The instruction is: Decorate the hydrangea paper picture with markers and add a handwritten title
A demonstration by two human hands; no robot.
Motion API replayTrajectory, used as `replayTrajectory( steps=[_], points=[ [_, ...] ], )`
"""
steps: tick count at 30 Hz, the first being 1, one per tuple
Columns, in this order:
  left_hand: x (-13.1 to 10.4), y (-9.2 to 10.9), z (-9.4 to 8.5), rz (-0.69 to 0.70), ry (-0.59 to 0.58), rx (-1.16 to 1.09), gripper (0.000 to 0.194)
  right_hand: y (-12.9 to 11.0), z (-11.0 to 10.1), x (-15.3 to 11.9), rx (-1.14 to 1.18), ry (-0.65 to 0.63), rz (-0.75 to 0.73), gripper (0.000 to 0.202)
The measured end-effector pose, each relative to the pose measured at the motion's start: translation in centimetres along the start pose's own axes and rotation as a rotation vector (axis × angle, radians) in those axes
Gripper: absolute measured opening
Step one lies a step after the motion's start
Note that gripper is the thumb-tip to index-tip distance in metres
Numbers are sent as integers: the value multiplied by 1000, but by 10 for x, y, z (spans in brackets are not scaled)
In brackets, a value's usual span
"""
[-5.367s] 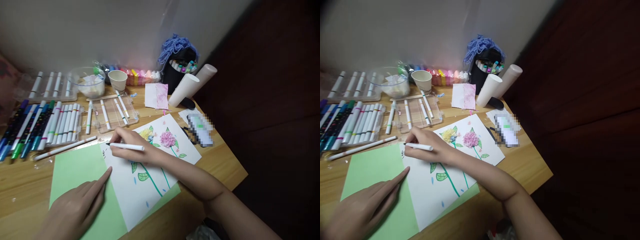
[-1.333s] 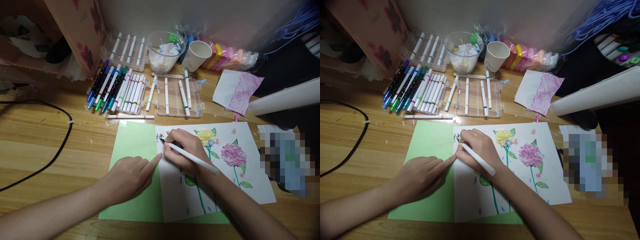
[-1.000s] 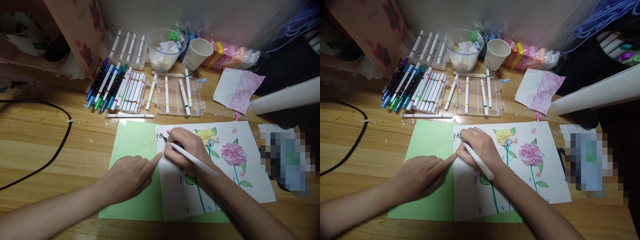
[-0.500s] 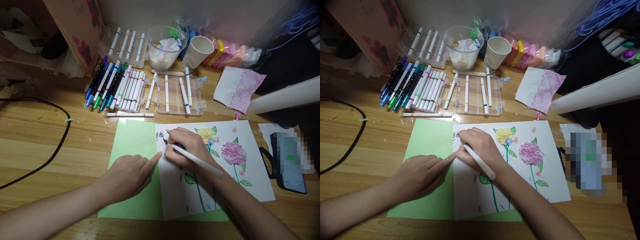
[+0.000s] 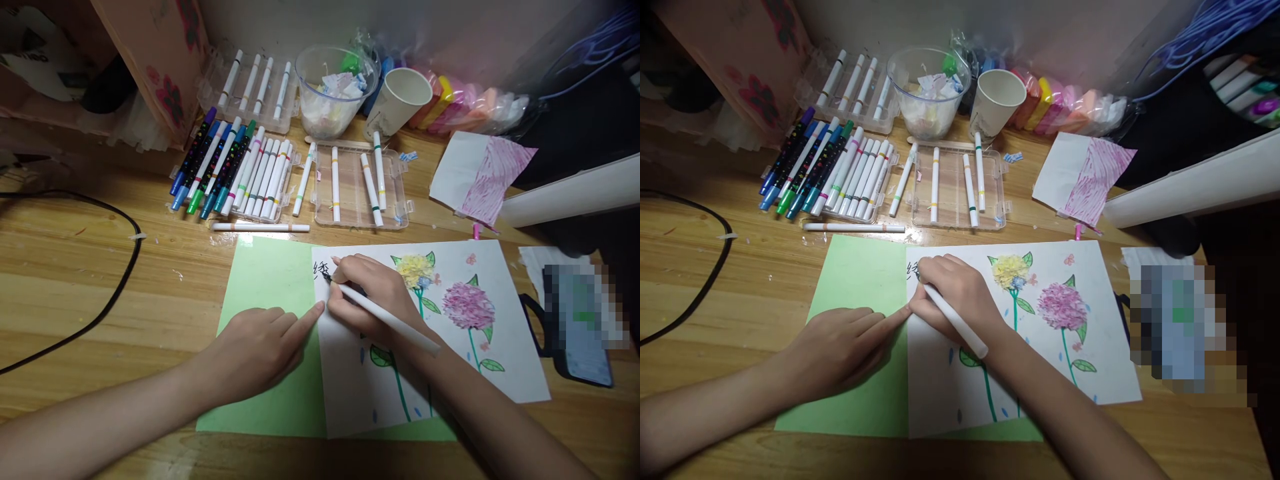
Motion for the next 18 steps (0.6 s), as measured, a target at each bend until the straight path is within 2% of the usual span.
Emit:
replayTrajectory(
  steps=[5,9,14,18],
  points=[
    [1,0,1,-6,-7,14,44,-2,0,1,-1,-12,-40,19],
    [2,0,0,-6,4,11,43,3,-2,-2,162,1,60,17],
    [2,1,0,-12,22,4,43,6,-11,-5,321,95,142,16],
    [-1,0,-1,0,82,3,43,6,-23,-3,398,241,219,9]
  ],
)
Point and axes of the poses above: each hand's wrist, its own x-axis towards the middle knuckle, its own z-axis out of the palm, y = z × x, the point moved 3 cm from there along x, towards the middle knuckle, and after that the axes turned 6 degrees about -z, right-handed, at the moved point
